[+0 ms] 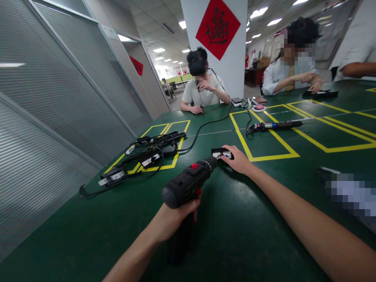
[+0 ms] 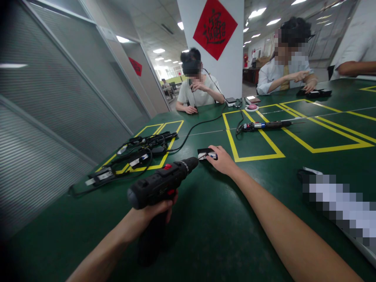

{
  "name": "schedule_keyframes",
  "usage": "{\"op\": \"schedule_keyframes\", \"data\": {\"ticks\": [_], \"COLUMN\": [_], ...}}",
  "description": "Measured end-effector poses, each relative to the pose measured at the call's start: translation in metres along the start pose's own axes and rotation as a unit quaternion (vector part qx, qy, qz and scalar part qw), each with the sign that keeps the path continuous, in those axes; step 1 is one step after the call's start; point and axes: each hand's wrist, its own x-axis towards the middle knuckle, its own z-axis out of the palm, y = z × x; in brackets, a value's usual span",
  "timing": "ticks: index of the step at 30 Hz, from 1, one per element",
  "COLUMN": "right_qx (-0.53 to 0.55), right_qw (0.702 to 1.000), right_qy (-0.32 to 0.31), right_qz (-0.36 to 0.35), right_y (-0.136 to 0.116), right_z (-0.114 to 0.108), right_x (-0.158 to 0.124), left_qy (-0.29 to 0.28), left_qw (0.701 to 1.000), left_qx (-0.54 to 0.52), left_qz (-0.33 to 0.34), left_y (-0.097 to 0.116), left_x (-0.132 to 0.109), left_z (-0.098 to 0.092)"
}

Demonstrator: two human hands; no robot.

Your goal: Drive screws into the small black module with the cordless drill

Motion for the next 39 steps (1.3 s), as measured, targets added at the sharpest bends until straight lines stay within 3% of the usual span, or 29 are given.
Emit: {"op": "schedule_keyframes", "data": {"ticks": [11, 15, 22, 28, 39], "right_qx": [0.007, 0.002, 0.014, 0.024, 0.032], "right_qw": [1.0, 1.0, 1.0, 1.0, 0.999], "right_qy": [-0.004, 0.007, -0.004, 0.004, 0.015], "right_qz": [0.002, -0.007, 0.0, 0.004, 0.019], "right_y": [-0.004, -0.004, -0.005, -0.005, -0.003], "right_z": [-0.004, -0.004, -0.008, -0.008, -0.006], "right_x": [-0.001, 0.0, -0.001, 0.0, 0.002], "left_qy": [0.0, -0.024, 0.001, -0.019, -0.062], "left_qw": [1.0, 1.0, 1.0, 1.0, 0.996], "left_qx": [-0.019, -0.011, -0.03, 0.001, -0.043], "left_qz": [0.004, -0.01, -0.005, -0.007, -0.037], "left_y": [0.009, 0.01, 0.013, 0.008, 0.002], "left_x": [-0.004, -0.006, -0.01, -0.012, -0.017], "left_z": [0.0, -0.002, 0.0, -0.004, 0.004]}}
